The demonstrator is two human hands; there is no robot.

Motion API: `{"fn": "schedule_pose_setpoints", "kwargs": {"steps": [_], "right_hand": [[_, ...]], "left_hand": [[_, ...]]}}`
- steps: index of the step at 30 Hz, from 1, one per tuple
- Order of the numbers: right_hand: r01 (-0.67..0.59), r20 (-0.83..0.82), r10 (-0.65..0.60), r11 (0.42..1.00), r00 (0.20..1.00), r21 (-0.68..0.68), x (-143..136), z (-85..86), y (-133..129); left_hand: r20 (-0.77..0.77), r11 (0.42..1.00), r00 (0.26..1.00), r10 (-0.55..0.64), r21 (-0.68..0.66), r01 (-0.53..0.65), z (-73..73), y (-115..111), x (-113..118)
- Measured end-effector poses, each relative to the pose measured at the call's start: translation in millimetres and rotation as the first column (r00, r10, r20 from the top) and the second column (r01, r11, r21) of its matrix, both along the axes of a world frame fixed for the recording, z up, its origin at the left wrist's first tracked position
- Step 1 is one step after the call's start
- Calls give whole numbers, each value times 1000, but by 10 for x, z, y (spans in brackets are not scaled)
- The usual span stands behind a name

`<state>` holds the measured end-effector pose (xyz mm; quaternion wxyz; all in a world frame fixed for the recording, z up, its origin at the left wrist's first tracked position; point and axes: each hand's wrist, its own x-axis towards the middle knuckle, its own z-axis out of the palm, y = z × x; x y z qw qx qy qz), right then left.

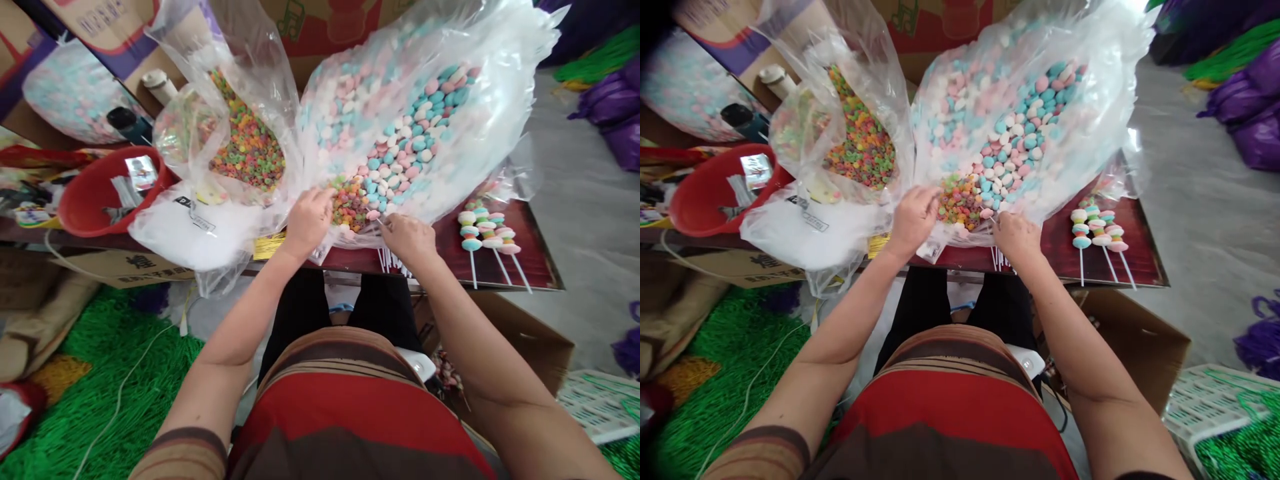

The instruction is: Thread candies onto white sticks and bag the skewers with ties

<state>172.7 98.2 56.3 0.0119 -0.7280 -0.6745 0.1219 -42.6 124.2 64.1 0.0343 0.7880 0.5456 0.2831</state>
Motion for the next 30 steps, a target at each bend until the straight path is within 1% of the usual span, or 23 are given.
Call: {"fn": "schedule_pose_setpoints", "kwargs": {"steps": [2, 3, 5, 7, 9, 12, 14, 17, 20, 22, 24, 27, 30], "right_hand": [[0, -31, 0, 1000, 1000, -9, 14, 2, 23], [-4, -52, 4, 1000, 999, -6, 32, 8, 25], [-2, -99, 4, 1000, 995, 20, 84, 11, 10], [17, -148, -8, 998, 989, 60, 143, -8, -19], [47, -204, -25, 993, 979, 105, 197, -51, -49], [105, -334, -45, 981, 942, 163, 251, -127, -91], [157, -445, -57, 969, 894, 192, 266, -164, -121], [221, -581, -63, 953, 811, 206, 277, -195, -175], [241, -663, -47, 949, 747, 204, 293, -222, -223], [248, -705, -42, 949, 708, 193, 305, -246, -246], [253, -753, -43, 953, 657, 166, 312, -273, -267], [278, -834, -58, 953, 549, 117, 307, -306, -305], [313, -889, -93, 948, 449, 59, 295, -331, -354]], "left_hand": [[9, 999, 999, 50, -3, -50, 125, 39, -169], [17, 998, 998, 58, -9, -58, 162, 56, -223], [28, 999, 999, 38, -37, -37, 177, 71, -245], [24, 997, 1000, -4, -80, 6, 126, 63, -155], [5, 990, 1000, -29, -135, 29, 46, 53, 3], [-39, 978, 999, -16, -208, 8, -55, 86, 257], [-77, 973, 997, -1, -231, -17, -85, 141, 396], [-162, 967, 987, 9, -249, -50, -81, 228, 547], [-267, 959, 964, 9, -272, -84, -83, 287, 624], [-300, 960, 954, 12, -262, -95, -126, 322, 631], [-273, 970, 962, 8, -233, -74, -202, 367, 608], [-183, 982, 983, -8, -189, -27, -324, 430, 547], [-107, 987, 994, -29, -162, 11, -381, 438, 489]]}}
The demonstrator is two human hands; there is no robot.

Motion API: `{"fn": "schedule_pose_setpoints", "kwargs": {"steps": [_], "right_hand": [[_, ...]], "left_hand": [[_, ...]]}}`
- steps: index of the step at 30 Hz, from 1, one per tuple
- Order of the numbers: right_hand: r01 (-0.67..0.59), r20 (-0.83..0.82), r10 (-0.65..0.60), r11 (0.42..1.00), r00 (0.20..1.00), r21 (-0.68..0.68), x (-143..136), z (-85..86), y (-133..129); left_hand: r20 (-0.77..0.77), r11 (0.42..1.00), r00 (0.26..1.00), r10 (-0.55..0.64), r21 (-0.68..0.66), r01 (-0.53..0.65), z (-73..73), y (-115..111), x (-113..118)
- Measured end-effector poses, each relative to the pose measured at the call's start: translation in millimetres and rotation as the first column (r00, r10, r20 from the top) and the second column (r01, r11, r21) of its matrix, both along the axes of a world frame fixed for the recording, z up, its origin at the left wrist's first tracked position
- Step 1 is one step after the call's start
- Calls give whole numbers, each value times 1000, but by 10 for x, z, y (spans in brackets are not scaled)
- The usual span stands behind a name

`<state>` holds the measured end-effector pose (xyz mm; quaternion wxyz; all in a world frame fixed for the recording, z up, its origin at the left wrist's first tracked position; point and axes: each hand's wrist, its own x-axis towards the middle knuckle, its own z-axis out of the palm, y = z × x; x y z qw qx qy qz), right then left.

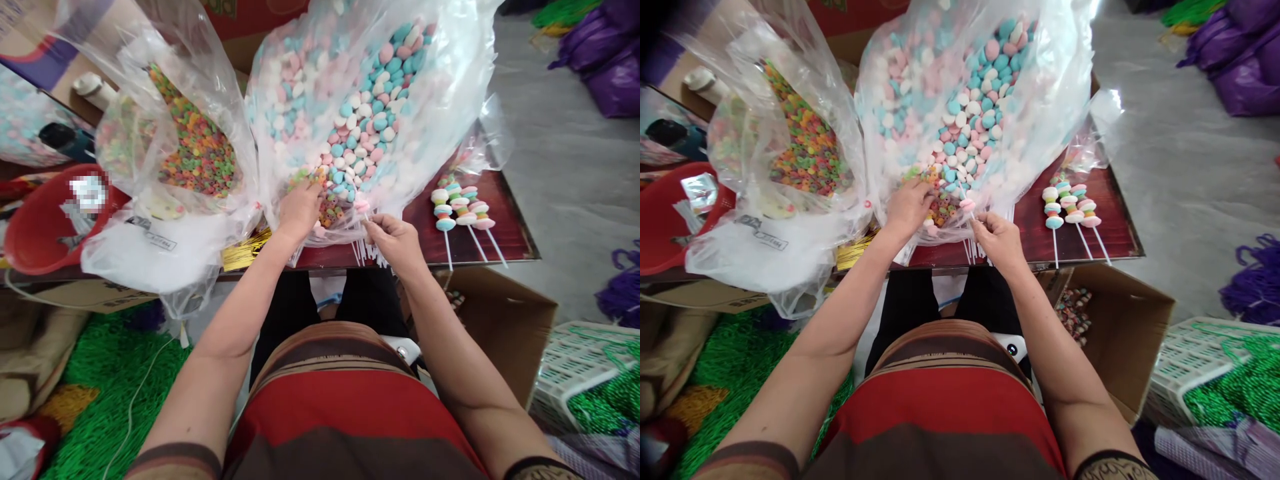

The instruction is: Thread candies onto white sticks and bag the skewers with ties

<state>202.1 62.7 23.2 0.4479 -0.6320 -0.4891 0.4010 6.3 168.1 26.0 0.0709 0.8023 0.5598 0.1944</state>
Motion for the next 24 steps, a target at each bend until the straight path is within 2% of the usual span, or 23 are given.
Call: {"fn": "schedule_pose_setpoints", "kwargs": {"steps": [3, 7, 10, 16, 20, 24], "right_hand": [[-7, -77, 5, 1000, 997, -30, -10, -14, -45], [-4, -120, 1, 1000, 993, -29, -18, -8, -73], [-1, -113, -2, 1000, 994, -28, -27, 5, -67], [16, -172, -23, 999, 985, -39, -49, 18, -67], [11, -195, -18, 999, 981, -37, -18, 6, -128], [23, -184, -30, 999, 982, -40, -6, -12, -189]], "left_hand": [[98, 1000, 995, -26, 0, 26, 17, -44, -38], [207, 994, 978, 9, -108, 14, 71, -95, -59], [231, 987, 973, 22, -159, 16, 102, -106, -16], [-9, 995, 998, -63, -84, 62, 120, -100, 216], [-24, 997, 997, -68, -37, 67, 72, -80, 251], [-100, 995, 992, -77, -76, 69, 60, -83, 268]]}}
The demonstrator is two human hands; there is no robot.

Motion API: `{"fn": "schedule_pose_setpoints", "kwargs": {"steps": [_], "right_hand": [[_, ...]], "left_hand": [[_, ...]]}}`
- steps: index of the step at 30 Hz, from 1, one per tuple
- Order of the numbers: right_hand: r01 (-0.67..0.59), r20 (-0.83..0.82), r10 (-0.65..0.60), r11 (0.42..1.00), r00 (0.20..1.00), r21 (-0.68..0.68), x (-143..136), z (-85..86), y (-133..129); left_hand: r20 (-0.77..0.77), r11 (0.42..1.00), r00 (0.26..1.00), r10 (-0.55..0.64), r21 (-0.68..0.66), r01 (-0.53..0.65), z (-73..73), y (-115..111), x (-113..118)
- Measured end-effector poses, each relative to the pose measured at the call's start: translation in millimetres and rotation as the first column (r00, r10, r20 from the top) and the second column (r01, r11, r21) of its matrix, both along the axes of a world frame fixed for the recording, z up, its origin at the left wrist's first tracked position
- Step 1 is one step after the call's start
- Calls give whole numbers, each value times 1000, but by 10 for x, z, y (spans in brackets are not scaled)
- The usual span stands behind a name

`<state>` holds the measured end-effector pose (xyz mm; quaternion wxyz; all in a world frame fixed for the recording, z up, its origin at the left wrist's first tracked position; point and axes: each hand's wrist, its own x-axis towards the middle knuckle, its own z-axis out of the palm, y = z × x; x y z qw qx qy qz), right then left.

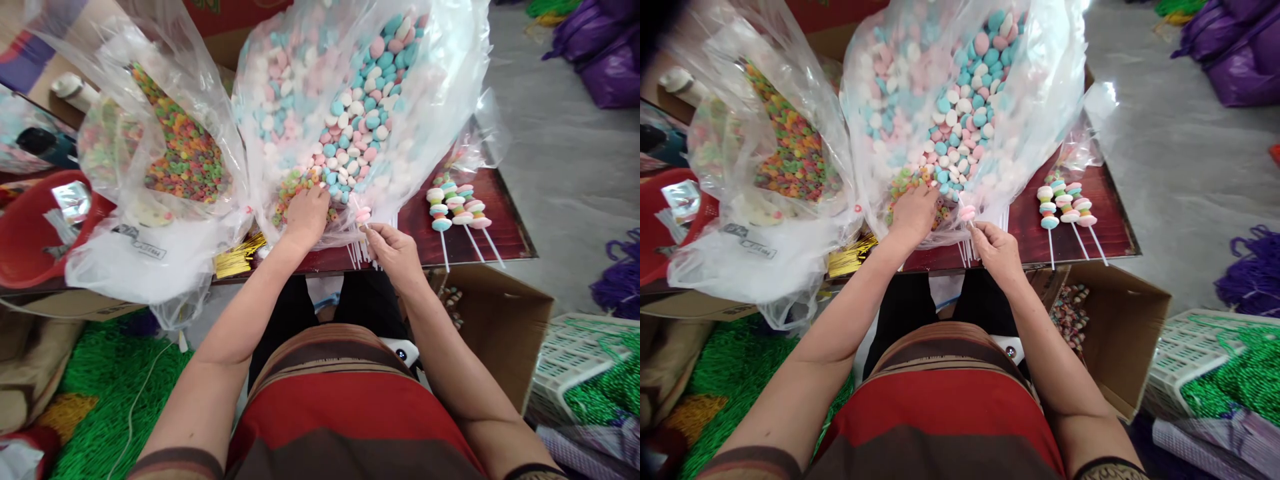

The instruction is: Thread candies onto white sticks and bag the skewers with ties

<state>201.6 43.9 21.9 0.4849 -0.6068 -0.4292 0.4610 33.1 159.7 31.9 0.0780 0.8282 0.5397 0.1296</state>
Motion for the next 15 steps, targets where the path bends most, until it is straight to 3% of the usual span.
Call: {"fn": "schedule_pose_setpoints", "kwargs": {"steps": [6, 8, 10, 12, 15], "right_hand": [[-6, 25, 5, 1000, 1000, 27, -24, 20, -49], [-5, 65, 2, 999, 998, 44, -17, 35, -71], [-21, 99, 16, 998, 995, 52, -17, 52, -92], [-57, 115, 52, 997, 992, 47, -37, 68, -107], [-100, 116, 94, 994, 989, 48, -104, 91, -116]], "left_hand": [[-99, 1000, 995, -23, -10, 22, 63, 64, 59], [-9, 999, 999, -34, -2, 34, 79, 98, -11], [195, 1000, 981, -12, -19, 16, 87, 107, -119], [474, 993, 878, 61, -121, -3, 85, 68, -226], [777, 938, 587, 228, -337, 81, 74, -79, -317]]}}
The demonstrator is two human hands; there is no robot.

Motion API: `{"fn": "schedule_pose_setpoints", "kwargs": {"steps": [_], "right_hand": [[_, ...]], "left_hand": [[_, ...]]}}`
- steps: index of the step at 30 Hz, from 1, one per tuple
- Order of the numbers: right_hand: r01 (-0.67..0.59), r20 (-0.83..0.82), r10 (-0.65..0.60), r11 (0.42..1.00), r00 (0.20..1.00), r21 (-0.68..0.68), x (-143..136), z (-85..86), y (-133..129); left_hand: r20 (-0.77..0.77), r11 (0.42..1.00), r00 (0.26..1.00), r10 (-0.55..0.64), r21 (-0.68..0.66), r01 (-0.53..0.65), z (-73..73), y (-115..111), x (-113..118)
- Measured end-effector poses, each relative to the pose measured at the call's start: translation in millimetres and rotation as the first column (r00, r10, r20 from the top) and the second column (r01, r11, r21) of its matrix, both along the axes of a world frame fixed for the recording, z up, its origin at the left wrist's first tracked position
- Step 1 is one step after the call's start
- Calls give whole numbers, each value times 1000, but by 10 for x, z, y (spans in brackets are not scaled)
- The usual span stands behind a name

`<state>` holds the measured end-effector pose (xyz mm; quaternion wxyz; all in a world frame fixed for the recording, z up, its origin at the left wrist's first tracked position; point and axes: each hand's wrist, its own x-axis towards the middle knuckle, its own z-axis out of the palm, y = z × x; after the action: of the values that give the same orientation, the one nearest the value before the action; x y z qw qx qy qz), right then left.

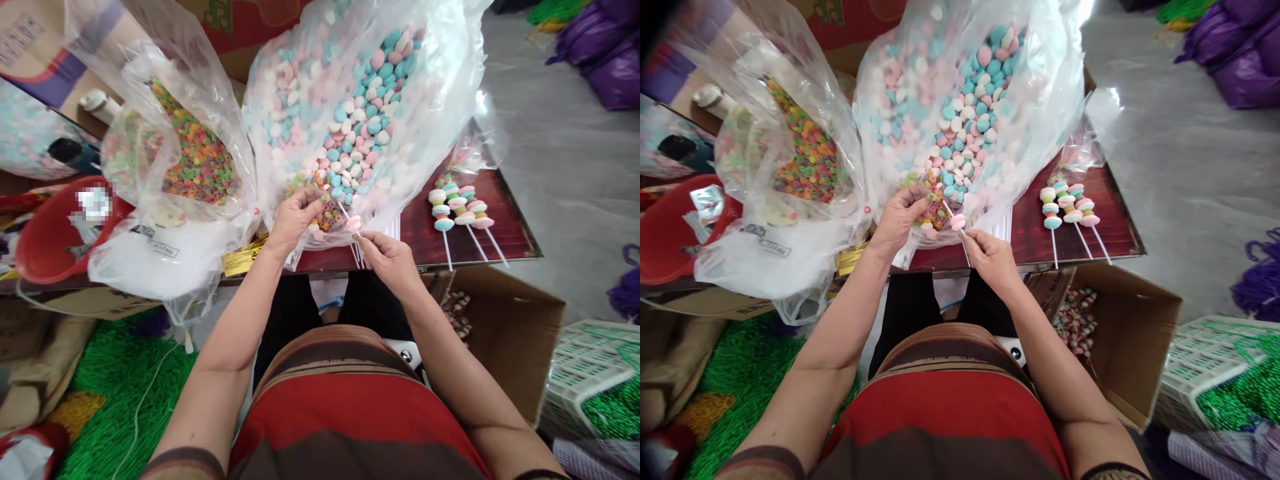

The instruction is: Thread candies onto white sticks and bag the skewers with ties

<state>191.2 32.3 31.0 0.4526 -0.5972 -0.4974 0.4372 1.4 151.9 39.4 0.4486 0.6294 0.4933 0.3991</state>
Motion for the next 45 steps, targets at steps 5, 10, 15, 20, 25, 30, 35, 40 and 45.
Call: {"fn": "schedule_pose_setpoints", "kwargs": {"steps": [5, 10, 15, 20, 25, 30, 35, 40, 45], "right_hand": [[-58, 31, 57, 998, 998, 30, -84, 35, -8], [-74, 206, 58, 995, 977, 72, -55, 139, -45], [-80, 285, 63, 996, 956, 48, -54, 246, -33], [15, 33, -15, 1000, 999, 7, -120, 181, -24], [-50, -61, 51, 999, 997, 21, -165, 69, -90], [-50, 114, 39, 995, 993, 90, -166, 13, -88], [-56, 278, 17, 990, 960, 133, -140, 26, -62], [-79, 288, 27, 982, 957, 169, -147, 24, -78], [-79, 207, 46, 985, 977, 153, -209, -82, -67]], "left_hand": [[254, 995, 967, -18, -88, 42, 8, -250, 0], [15, 989, 997, -76, 132, 73, 86, -314, -57], [-365, 872, 915, -175, 374, 316, 200, -376, -71], [-65, 981, 996, -58, 182, 69, 140, -413, -7], [333, 980, 934, 129, -188, -68, 16, -388, 58], [531, 954, 819, 218, -293, -64, 45, -438, 157], [574, 948, 782, 243, -312, -65, 55, -469, 195], [648, 942, 722, 243, -335, -16, 72, -528, 217], [663, 887, 710, 236, -446, 122, 54, -632, 306]]}}
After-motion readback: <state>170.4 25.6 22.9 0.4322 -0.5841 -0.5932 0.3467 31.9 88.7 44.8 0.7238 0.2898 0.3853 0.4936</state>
